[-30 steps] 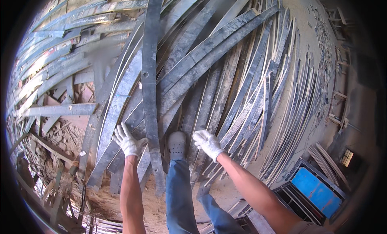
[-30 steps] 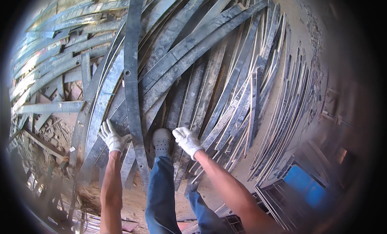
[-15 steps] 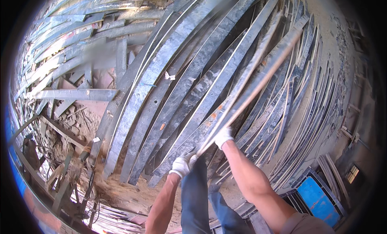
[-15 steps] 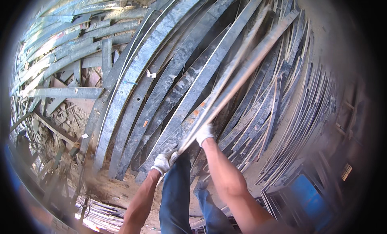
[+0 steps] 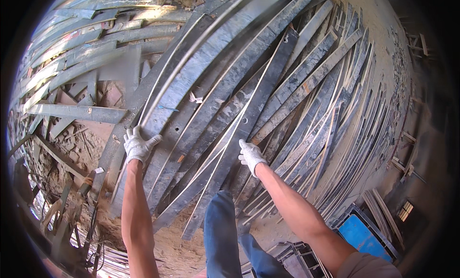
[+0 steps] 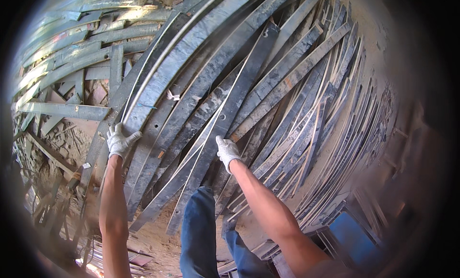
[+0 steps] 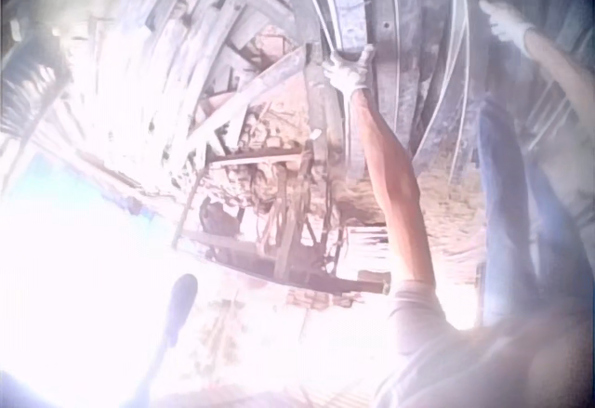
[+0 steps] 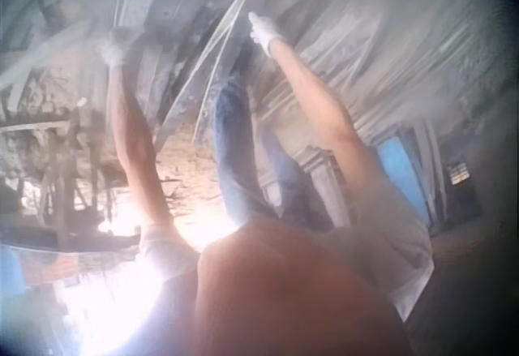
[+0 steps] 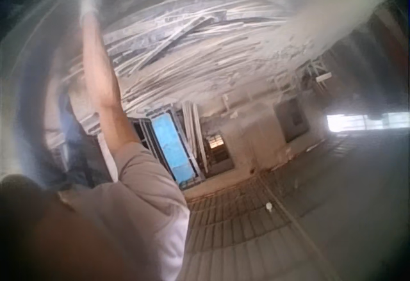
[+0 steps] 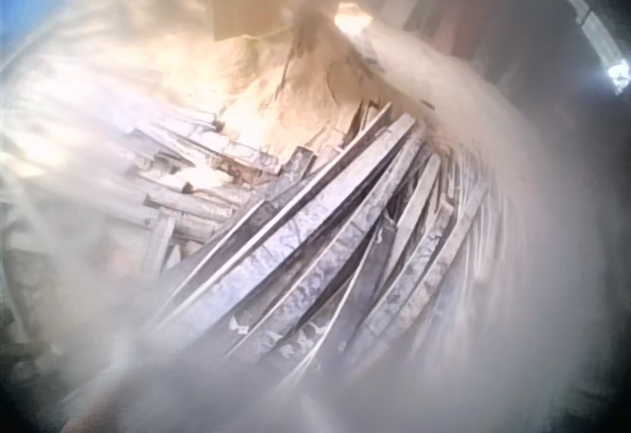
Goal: The person repeatedly places long metal strips onto a table saw, pushes them through the blade to cut them, and then stacks the cut pieces. The person also picks up and organizes the cut metal strips.
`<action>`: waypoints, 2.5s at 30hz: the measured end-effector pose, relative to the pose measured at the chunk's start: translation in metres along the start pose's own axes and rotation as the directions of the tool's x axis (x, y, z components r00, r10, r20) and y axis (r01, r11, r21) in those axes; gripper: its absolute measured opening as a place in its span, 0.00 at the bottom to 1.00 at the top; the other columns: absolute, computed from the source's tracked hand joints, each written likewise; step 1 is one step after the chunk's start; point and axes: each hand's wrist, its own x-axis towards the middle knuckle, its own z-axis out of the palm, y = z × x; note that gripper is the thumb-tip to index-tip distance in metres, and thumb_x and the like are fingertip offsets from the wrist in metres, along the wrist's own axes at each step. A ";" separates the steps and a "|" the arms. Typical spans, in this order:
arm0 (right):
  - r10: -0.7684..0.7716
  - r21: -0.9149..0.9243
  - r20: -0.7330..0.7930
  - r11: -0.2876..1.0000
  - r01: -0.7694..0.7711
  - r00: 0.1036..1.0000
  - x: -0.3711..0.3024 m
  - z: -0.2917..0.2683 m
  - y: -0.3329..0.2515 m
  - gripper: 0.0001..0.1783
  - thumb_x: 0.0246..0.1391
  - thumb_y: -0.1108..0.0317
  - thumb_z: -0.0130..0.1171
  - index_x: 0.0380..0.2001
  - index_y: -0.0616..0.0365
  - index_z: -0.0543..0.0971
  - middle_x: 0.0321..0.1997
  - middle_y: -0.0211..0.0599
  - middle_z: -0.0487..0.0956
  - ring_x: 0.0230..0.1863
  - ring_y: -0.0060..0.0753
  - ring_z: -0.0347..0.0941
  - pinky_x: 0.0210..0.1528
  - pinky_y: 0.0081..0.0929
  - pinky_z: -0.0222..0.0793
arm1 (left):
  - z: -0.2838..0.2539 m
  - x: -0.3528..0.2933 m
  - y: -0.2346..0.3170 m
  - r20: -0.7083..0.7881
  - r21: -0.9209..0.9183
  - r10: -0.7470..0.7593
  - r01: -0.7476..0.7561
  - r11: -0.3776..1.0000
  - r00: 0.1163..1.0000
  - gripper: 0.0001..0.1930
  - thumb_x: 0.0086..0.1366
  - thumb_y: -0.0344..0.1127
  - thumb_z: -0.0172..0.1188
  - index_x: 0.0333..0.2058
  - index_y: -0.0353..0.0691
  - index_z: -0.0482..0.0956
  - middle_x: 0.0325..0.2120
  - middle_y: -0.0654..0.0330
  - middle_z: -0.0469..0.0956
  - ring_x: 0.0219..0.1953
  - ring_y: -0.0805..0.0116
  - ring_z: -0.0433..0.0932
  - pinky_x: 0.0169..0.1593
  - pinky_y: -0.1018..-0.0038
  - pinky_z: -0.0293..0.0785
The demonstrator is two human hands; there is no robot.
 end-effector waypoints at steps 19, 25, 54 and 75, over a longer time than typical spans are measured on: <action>-0.285 -0.697 0.677 -0.543 0.467 0.679 -0.075 0.228 -0.205 0.24 0.69 0.49 0.46 0.48 0.55 0.83 0.54 0.41 0.83 0.59 0.43 0.74 0.66 0.53 0.61 | 0.039 -0.075 -0.095 -0.076 -0.295 0.067 -0.087 0.952 0.995 0.31 0.61 0.65 0.69 0.46 0.40 0.83 0.39 0.48 0.86 0.43 0.49 0.86 0.49 0.58 0.80; -0.389 -0.508 0.861 -0.635 0.582 0.326 -0.056 0.146 -0.123 0.16 0.61 0.52 0.57 0.38 0.52 0.82 0.47 0.40 0.80 0.54 0.45 0.73 0.63 0.47 0.63 | 0.084 -0.163 -0.085 0.091 -0.487 0.064 -0.012 0.874 0.994 0.35 0.66 0.66 0.61 0.62 0.47 0.77 0.51 0.46 0.80 0.52 0.42 0.81 0.55 0.55 0.77; -0.395 -0.528 0.849 -0.664 0.530 0.350 -0.003 0.020 -0.138 0.51 0.50 0.83 0.51 0.77 0.34 0.60 0.67 0.42 0.72 0.66 0.51 0.68 0.70 0.48 0.63 | 0.136 -0.263 -0.081 -0.026 -0.329 -0.080 0.067 0.942 0.996 0.40 0.59 0.55 0.71 0.67 0.45 0.70 0.59 0.44 0.71 0.62 0.41 0.69 0.64 0.48 0.66; -0.686 -0.845 0.321 0.104 0.525 0.652 -0.184 -0.105 -0.035 0.25 0.49 0.77 0.64 0.53 0.61 0.77 0.48 0.54 0.80 0.52 0.59 0.77 0.58 0.44 0.72 | 0.133 -0.144 -0.153 -0.344 -0.334 -0.070 -0.052 0.941 0.936 0.19 0.60 0.42 0.69 0.48 0.42 0.81 0.54 0.48 0.76 0.59 0.45 0.73 0.64 0.50 0.66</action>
